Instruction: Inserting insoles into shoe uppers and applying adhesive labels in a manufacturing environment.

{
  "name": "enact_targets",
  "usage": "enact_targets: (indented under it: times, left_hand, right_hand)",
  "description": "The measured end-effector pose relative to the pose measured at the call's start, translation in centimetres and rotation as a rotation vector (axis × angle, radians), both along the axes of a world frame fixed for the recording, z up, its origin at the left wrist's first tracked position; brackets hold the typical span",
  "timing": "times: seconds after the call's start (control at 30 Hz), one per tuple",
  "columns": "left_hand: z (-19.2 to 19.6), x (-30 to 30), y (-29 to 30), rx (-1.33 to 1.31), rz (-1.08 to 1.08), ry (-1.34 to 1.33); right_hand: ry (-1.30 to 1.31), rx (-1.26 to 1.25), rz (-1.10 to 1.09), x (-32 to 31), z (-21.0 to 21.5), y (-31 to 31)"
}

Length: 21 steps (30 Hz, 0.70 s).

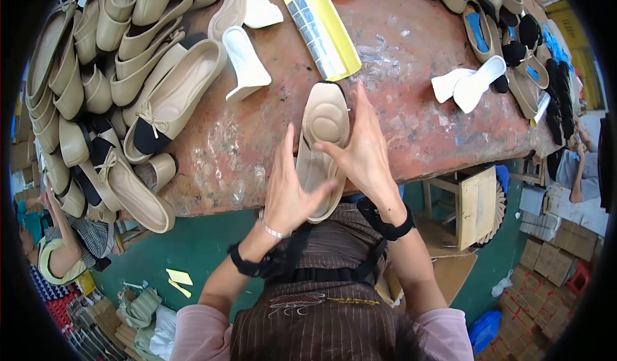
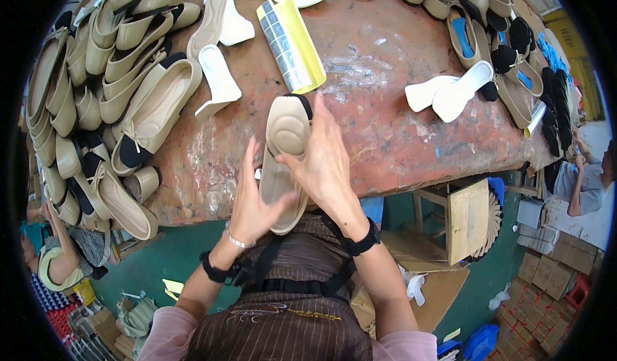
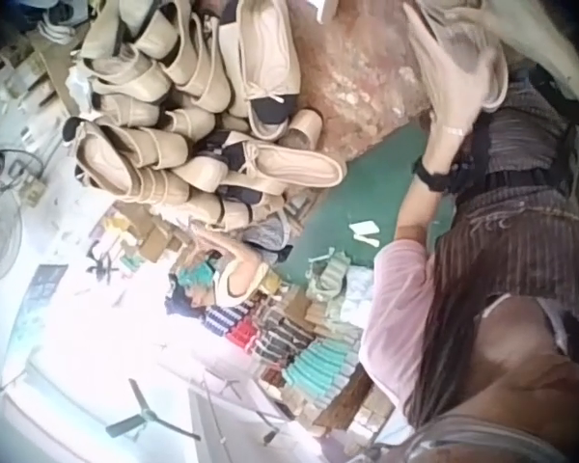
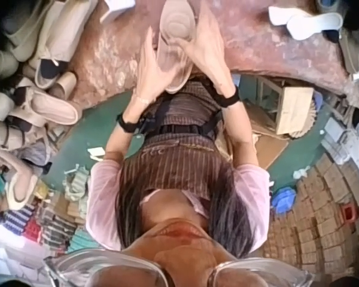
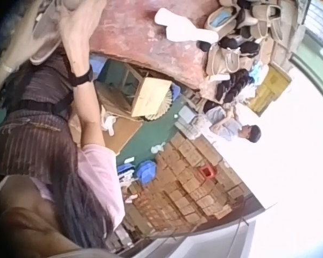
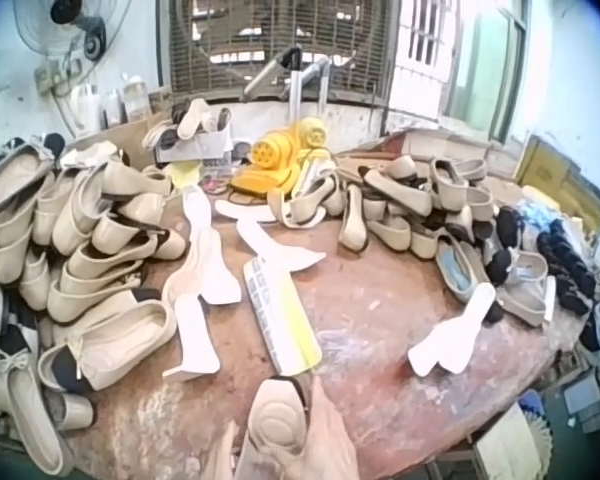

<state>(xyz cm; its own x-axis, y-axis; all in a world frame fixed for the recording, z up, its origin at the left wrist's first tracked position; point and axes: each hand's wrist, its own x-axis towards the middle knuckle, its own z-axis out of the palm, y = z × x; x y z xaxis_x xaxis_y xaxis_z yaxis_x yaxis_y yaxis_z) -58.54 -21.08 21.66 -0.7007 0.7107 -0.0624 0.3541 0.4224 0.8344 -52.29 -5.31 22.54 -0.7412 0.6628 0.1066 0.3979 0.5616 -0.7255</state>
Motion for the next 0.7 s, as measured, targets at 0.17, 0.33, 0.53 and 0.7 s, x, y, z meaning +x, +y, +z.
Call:
enact_targets:
  times: [0.17,0.33,0.53,0.7]
  left_hand:
    - [-1.7,3.6,-3.6,0.135,-0.193,0.064]
    - [-5.6,3.0,-2.6,-0.024,-0.342,0.23]
    - [-7.0,4.1,-2.8,0.258,-0.194,-0.008]
    - [-8.1,4.5,-4.1,0.17,-0.156,0.138]
  right_hand:
    - [0.107,-0.065,0.314,-0.2,0.7,-0.3]
    - [-0.213,0.353,0.325,5.8,0.9,-6.9]
    - [-0.075,0.313,0.063,1.5,-3.7,-8.5]
    - [-0.561,0.152,0.341,-3.1,-1.8,-2.5]
